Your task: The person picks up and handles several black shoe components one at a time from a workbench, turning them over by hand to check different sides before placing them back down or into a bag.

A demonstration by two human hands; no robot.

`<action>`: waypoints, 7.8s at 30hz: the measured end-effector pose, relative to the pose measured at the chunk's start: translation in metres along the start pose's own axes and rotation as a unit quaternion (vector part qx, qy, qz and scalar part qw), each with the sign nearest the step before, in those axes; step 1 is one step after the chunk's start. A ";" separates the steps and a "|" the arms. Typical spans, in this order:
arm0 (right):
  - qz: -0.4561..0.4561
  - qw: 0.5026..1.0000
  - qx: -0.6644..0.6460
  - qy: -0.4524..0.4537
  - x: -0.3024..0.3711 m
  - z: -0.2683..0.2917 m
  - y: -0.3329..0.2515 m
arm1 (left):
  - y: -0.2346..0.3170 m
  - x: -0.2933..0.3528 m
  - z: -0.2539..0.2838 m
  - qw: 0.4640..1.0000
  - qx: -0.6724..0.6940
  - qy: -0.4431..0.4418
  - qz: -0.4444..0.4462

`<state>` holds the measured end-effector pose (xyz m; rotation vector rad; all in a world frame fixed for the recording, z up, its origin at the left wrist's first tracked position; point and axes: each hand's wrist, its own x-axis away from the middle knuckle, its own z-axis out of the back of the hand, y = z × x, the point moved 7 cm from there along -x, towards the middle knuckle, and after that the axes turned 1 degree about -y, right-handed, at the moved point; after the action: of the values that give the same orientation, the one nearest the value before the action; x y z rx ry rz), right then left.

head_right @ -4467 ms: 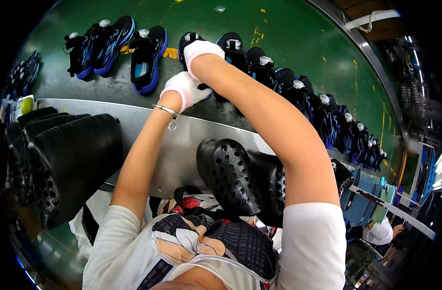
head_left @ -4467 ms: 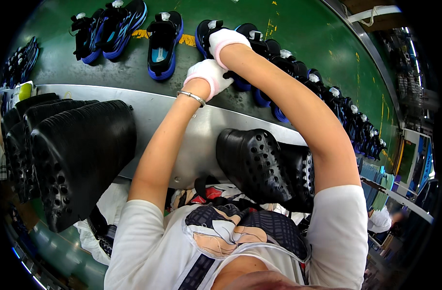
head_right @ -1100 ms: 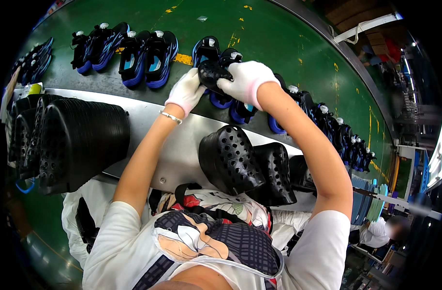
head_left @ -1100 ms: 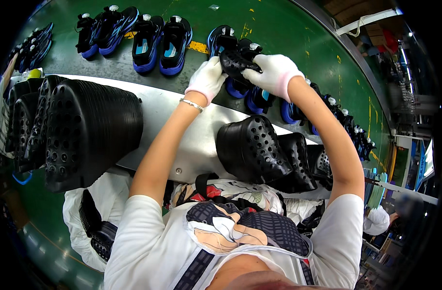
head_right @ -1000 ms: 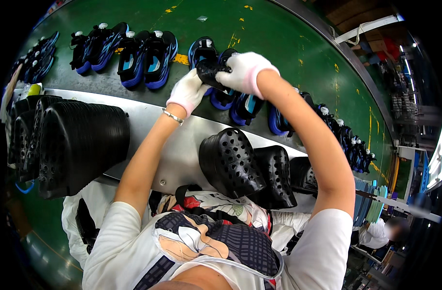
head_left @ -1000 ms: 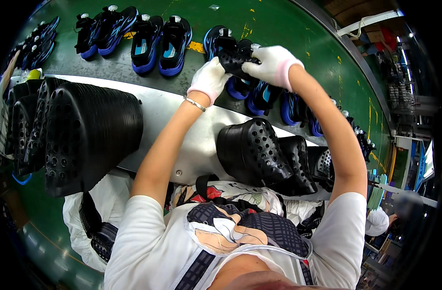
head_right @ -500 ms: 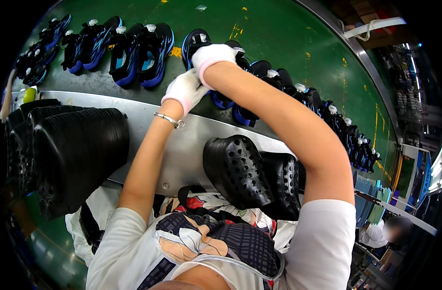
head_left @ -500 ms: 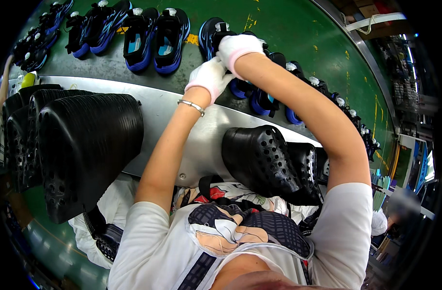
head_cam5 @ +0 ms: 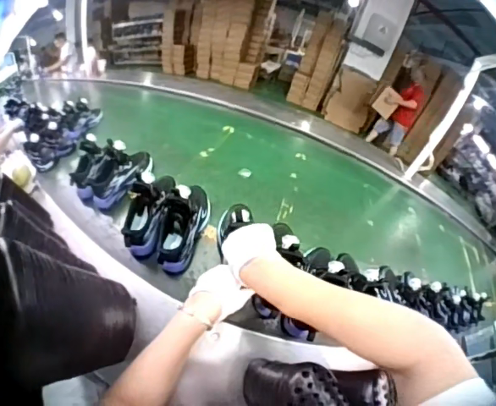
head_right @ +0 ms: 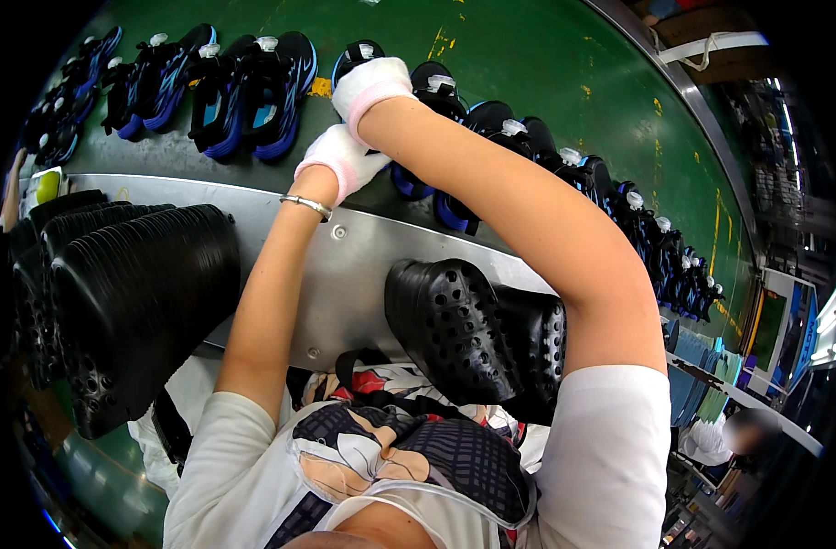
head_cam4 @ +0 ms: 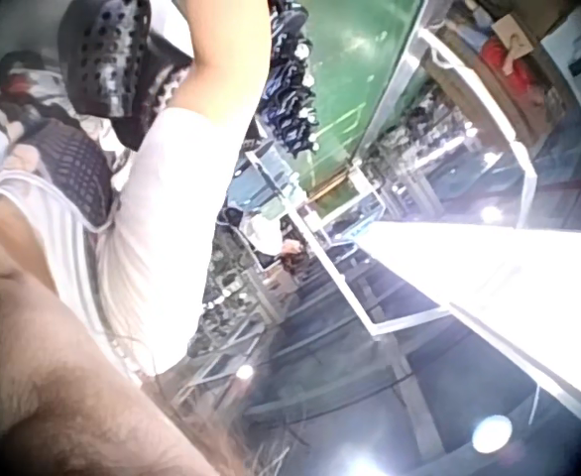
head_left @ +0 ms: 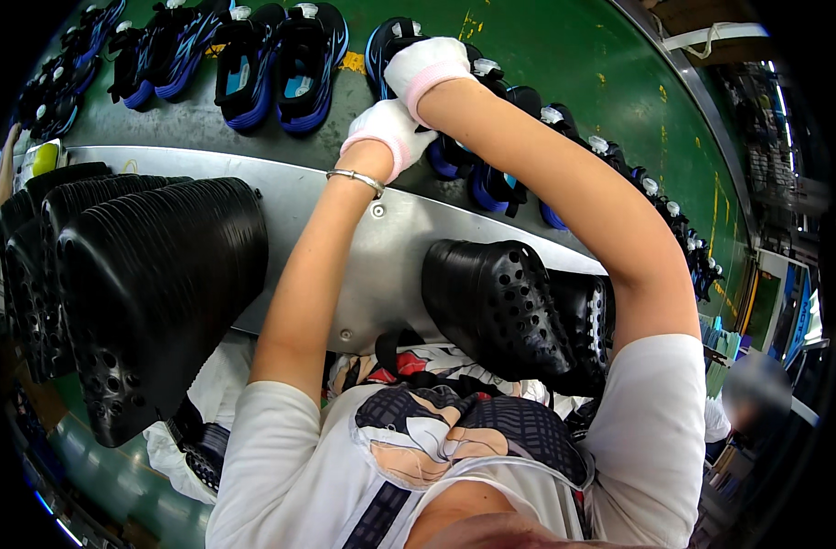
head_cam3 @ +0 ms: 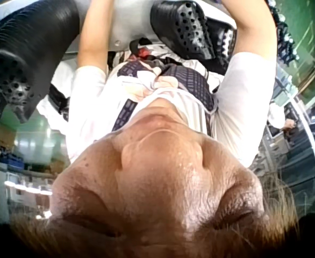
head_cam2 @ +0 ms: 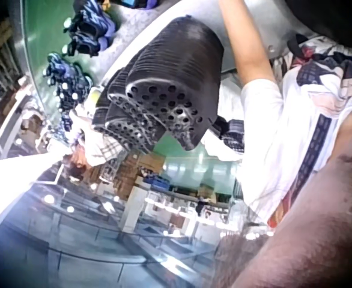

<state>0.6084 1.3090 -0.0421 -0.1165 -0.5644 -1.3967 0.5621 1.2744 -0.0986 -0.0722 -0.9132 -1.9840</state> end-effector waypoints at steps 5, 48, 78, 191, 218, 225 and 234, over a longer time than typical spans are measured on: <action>0.011 0.999 0.042 0.022 -0.008 0.001 0.000 | 0.001 -0.010 -0.003 0.998 -0.057 -0.005 -0.013; -0.433 0.834 -0.242 0.243 0.527 -0.210 0.164 | 0.055 -0.012 -0.035 0.956 -0.141 0.130 -0.220; 0.010 0.896 -0.326 0.303 0.297 0.048 0.058 | 0.096 0.105 0.029 0.653 0.693 -0.089 -0.293; -0.397 0.820 -0.379 0.161 0.461 -0.197 0.130 | 0.069 -0.007 -0.042 0.971 -0.086 0.065 -0.214; -0.366 0.817 -0.405 0.189 0.444 -0.193 0.137 | 0.010 0.036 -0.029 0.970 0.057 0.030 -0.236; -0.373 0.839 -0.378 0.121 0.436 -0.194 0.140 | 0.022 0.044 -0.025 0.973 0.076 0.001 -0.216; -0.387 0.815 -0.382 0.201 0.461 -0.144 0.148 | 0.027 0.062 0.001 0.968 0.231 -0.011 -0.102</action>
<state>0.8229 0.8668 0.0726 -0.2418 0.4052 -2.3148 0.5470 1.2226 -0.0580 0.2746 -1.4219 -1.9037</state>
